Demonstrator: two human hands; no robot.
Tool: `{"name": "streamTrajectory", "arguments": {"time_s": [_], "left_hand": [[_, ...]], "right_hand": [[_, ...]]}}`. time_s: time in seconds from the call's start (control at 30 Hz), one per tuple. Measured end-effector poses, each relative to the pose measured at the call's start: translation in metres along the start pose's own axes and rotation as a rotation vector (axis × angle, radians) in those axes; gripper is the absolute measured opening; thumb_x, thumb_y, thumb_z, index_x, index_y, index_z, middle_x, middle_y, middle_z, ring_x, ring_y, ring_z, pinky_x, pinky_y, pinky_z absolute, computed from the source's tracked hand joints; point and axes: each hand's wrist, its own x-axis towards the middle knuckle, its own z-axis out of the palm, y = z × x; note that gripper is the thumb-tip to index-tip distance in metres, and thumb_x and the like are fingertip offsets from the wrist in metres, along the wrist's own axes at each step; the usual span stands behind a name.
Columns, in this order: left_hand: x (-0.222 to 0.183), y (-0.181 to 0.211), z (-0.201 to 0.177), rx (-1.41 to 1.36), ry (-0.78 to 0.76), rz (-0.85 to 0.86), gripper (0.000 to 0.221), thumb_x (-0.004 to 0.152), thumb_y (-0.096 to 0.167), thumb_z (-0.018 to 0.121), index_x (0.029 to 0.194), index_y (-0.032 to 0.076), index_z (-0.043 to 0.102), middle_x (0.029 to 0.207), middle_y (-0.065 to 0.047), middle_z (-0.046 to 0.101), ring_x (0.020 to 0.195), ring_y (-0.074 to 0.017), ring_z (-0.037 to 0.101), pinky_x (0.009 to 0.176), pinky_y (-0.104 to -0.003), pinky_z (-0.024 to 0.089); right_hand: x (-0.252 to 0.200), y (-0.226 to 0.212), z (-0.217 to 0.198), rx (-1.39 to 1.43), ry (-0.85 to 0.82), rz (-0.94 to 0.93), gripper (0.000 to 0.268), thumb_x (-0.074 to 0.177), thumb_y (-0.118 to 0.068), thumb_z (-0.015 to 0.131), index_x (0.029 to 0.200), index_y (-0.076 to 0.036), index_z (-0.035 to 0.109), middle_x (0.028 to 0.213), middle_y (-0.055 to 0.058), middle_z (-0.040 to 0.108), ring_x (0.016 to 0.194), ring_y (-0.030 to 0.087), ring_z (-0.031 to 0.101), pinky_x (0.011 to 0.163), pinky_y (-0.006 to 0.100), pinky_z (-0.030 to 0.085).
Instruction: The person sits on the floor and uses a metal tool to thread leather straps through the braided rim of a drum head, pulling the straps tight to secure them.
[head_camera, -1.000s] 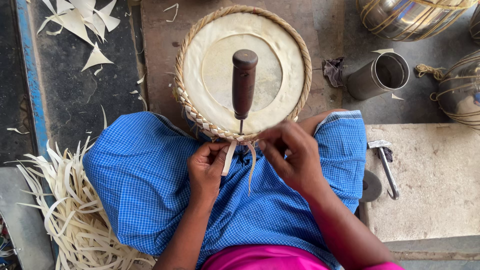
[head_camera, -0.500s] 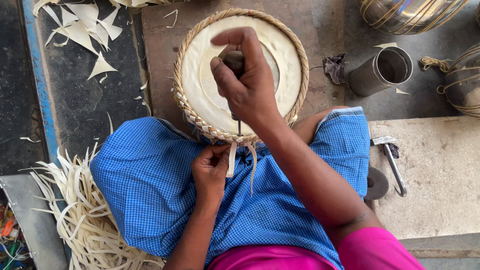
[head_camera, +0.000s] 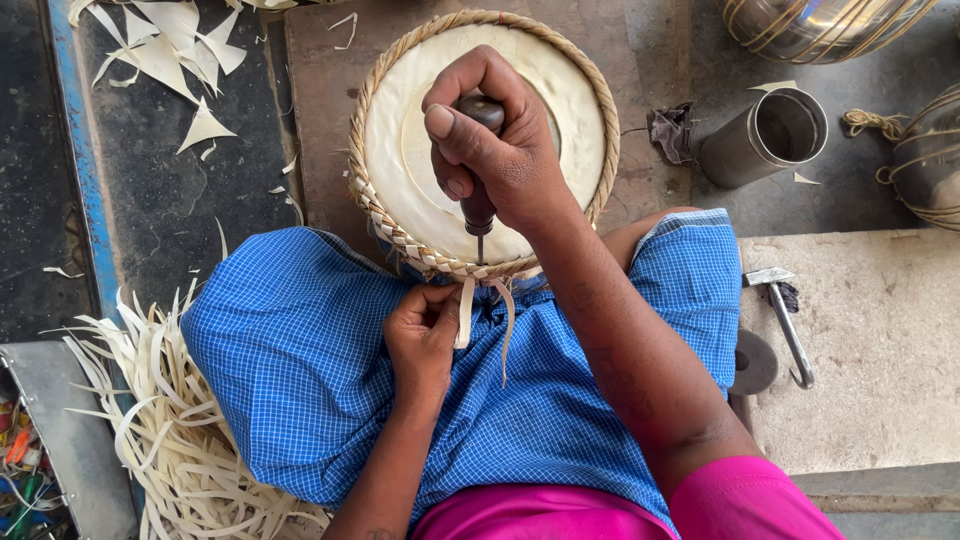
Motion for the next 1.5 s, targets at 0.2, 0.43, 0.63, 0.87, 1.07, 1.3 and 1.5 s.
{"name": "streamTrajectory", "arguments": {"time_s": [0.2,0.43,0.63,0.87,1.07,1.3,1.5], "left_hand": [[-0.002,0.004,0.003,0.008,-0.012,-0.029,0.008,0.095,0.009,0.074,0.097,0.002,0.076,0.072,-0.004,0.071,0.059,-0.0031,0.059,0.051,-0.019,0.046],[-0.001,-0.003,0.001,-0.094,-0.019,-0.015,0.007,0.096,0.006,0.072,0.099,0.001,0.075,0.078,-0.004,0.072,0.064,-0.0031,0.061,0.056,-0.019,0.048],[0.001,-0.008,0.003,-0.06,0.01,-0.019,0.006,0.095,0.004,0.072,0.098,0.001,0.075,0.078,-0.005,0.073,0.065,-0.0041,0.062,0.057,-0.02,0.05],[0.0,-0.008,0.004,-0.002,0.036,0.025,0.005,0.095,0.006,0.072,0.098,0.002,0.074,0.077,-0.004,0.072,0.065,-0.0042,0.064,0.057,-0.02,0.052],[-0.001,-0.006,0.004,0.088,0.027,0.046,0.004,0.095,0.006,0.073,0.096,0.003,0.074,0.074,-0.005,0.072,0.062,-0.0043,0.064,0.054,-0.02,0.051],[-0.003,0.0,0.007,0.132,-0.024,0.021,0.005,0.093,0.007,0.074,0.096,0.004,0.075,0.076,-0.006,0.075,0.063,-0.006,0.067,0.053,-0.021,0.052],[-0.002,0.006,0.012,0.177,-0.019,0.028,0.012,0.088,0.008,0.079,0.096,0.003,0.071,0.077,-0.005,0.075,0.069,-0.0068,0.072,0.058,-0.023,0.058]], "right_hand": [[-0.002,-0.001,0.0,-0.049,0.002,-0.024,0.017,0.111,-0.018,0.066,0.109,-0.005,0.055,0.069,0.001,0.054,0.052,0.008,0.055,0.046,0.023,0.045],[-0.002,0.0,-0.006,0.181,-0.075,0.027,0.018,0.109,-0.017,0.068,0.109,-0.005,0.055,0.069,0.001,0.05,0.048,0.007,0.048,0.044,0.023,0.042],[0.001,0.004,-0.007,0.236,-0.089,0.027,0.018,0.109,-0.016,0.068,0.109,-0.004,0.054,0.071,0.002,0.05,0.048,0.008,0.047,0.044,0.023,0.041],[0.002,0.006,-0.008,0.233,-0.097,0.019,0.018,0.109,-0.016,0.068,0.109,-0.004,0.054,0.071,0.002,0.05,0.048,0.008,0.048,0.044,0.024,0.042],[0.003,0.008,-0.009,0.197,-0.114,-0.011,0.018,0.11,-0.018,0.067,0.11,-0.005,0.055,0.07,0.002,0.05,0.048,0.008,0.049,0.044,0.023,0.043],[0.004,0.01,-0.01,0.19,-0.117,-0.024,0.019,0.11,-0.019,0.068,0.109,-0.005,0.055,0.07,0.001,0.05,0.048,0.007,0.05,0.044,0.024,0.043],[0.003,0.01,-0.01,0.178,-0.112,-0.021,0.019,0.11,-0.019,0.068,0.109,-0.005,0.055,0.07,0.002,0.051,0.049,0.008,0.051,0.044,0.024,0.043]]}}
